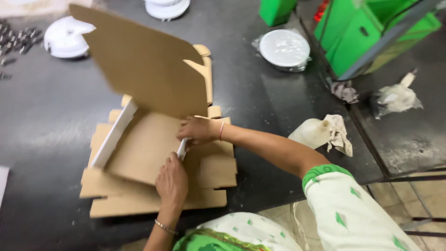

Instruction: The person folds flat cardboard pieces into rectangular boxes, inserts white foam inserts, and stacks the finished boxes. They also wipe several white circular plastic parts with a cloth and place them on the table. The person handles bubble wrap at the end.

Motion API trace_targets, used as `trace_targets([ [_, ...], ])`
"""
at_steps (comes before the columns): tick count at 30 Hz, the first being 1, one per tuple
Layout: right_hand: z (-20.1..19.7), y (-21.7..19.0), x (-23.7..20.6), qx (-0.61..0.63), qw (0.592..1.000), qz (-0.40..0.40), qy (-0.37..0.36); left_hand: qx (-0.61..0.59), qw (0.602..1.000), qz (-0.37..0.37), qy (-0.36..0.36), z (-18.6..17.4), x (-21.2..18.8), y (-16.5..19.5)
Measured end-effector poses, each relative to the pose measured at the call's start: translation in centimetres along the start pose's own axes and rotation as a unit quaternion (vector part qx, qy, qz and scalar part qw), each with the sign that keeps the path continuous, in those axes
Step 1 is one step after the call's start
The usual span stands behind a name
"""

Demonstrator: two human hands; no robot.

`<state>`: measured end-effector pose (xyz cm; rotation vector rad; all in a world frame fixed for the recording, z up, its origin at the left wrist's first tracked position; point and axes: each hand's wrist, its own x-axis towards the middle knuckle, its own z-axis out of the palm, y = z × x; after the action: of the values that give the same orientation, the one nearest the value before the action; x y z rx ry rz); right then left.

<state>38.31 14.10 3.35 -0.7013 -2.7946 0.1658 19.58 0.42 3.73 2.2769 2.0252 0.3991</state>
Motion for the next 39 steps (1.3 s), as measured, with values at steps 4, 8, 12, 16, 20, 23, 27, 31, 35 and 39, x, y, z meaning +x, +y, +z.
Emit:
trace_targets([
  [4, -2.2, 1.4, -2.7, -0.116, 0.984, -0.049, 0.128, -0.183, 0.977, 0.081, 0.073, -1.5, 1.3, 3.7],
  [8, -4.8, 3.5, -2.8, 0.014, 0.999, 0.006, -0.037, -0.127, 0.990, 0.030, -0.048, -1.4, 3.1, 5.6],
  [12, -5.5, 3.8, -1.5, 0.045, 0.999, -0.015, 0.010, -0.107, 0.992, -0.009, -0.061, 0.2, 3.7, 5.7],
  [16, -5.8, 6.2, -1.2, -0.036, 0.983, -0.071, 0.167, -0.069, 0.988, -0.093, -0.099, 1.0, 4.6, 4.9],
  [20, -8.1, 14.1, -4.7, -0.337, 0.908, 0.071, 0.238, -0.264, 0.963, -0.016, -0.056, -0.9, 5.1, 1.8],
  [23, -9.2, 19.9, -9.3, -0.252, 0.844, 0.380, 0.282, -0.215, 0.962, -0.054, -0.161, -2.1, 3.8, 0.5],
  [27, -9.1, 24.6, -14.1, -0.547, 0.595, 0.566, 0.163, -0.186, 0.972, -0.011, -0.142, -2.6, 1.0, -0.7],
  [31, -9.9, 26.2, -15.6, -0.415, 0.651, 0.635, -0.017, -0.173, 0.984, 0.035, 0.004, -3.0, -0.4, -1.7],
  [35, -14.4, 27.2, -15.9, -0.390, 0.724, 0.566, 0.060, -0.243, 0.969, 0.033, 0.031, -5.2, -0.9, -2.3],
  [39, -23.0, 27.3, -18.1, -0.348, 0.719, 0.579, 0.165, -0.308, 0.949, -0.001, 0.061, -8.3, -1.2, -3.1],
])
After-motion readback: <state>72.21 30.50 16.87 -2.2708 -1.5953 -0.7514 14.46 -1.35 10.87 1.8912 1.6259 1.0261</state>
